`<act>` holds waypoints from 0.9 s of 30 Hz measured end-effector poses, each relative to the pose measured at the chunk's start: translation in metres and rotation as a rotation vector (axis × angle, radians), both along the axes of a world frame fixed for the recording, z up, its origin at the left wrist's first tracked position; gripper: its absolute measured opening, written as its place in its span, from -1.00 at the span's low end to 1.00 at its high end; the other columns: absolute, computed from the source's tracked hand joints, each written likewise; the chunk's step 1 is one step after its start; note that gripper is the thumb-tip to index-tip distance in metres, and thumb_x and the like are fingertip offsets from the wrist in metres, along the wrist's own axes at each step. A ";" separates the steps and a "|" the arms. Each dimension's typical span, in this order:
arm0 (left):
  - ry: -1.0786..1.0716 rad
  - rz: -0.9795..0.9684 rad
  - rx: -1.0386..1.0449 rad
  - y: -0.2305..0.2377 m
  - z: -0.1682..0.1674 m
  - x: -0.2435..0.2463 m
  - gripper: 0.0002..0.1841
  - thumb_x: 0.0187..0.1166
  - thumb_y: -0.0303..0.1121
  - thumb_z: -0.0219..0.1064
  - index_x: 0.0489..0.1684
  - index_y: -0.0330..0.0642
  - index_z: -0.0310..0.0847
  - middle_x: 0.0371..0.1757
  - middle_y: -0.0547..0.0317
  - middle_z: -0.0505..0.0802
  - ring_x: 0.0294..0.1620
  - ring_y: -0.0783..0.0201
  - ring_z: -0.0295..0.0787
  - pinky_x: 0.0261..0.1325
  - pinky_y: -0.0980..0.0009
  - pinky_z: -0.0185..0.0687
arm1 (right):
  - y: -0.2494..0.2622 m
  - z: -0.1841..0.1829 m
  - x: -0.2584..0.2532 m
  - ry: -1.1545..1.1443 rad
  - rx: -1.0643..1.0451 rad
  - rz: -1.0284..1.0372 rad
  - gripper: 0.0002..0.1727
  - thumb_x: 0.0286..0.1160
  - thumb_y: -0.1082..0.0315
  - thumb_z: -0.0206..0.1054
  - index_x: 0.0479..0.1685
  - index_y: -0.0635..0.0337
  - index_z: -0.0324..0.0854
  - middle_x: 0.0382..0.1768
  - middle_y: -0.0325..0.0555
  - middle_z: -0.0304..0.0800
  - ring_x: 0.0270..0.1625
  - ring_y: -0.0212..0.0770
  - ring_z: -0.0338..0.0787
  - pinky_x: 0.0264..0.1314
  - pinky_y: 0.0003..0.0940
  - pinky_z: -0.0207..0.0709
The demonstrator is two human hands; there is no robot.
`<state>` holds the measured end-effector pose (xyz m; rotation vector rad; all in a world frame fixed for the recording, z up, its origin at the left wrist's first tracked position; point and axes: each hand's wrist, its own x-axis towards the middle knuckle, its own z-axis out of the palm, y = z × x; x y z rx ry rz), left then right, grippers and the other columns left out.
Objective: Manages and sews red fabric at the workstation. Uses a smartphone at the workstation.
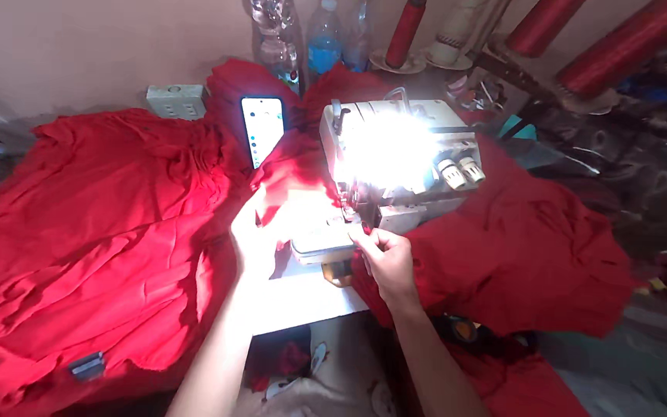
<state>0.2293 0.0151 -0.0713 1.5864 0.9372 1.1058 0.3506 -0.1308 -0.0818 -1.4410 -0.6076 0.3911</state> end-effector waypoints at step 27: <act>-0.089 -0.370 1.027 -0.085 0.015 -0.053 -0.38 0.82 0.21 -0.36 -0.09 0.03 0.59 0.05 0.29 0.74 0.35 0.34 0.58 0.60 0.37 0.24 | -0.082 0.023 -0.070 -0.654 0.236 0.188 -0.74 0.83 0.24 0.11 -0.17 0.20 0.58 -0.30 -0.21 0.73 -0.15 -0.65 0.73 0.00 -0.76 0.58</act>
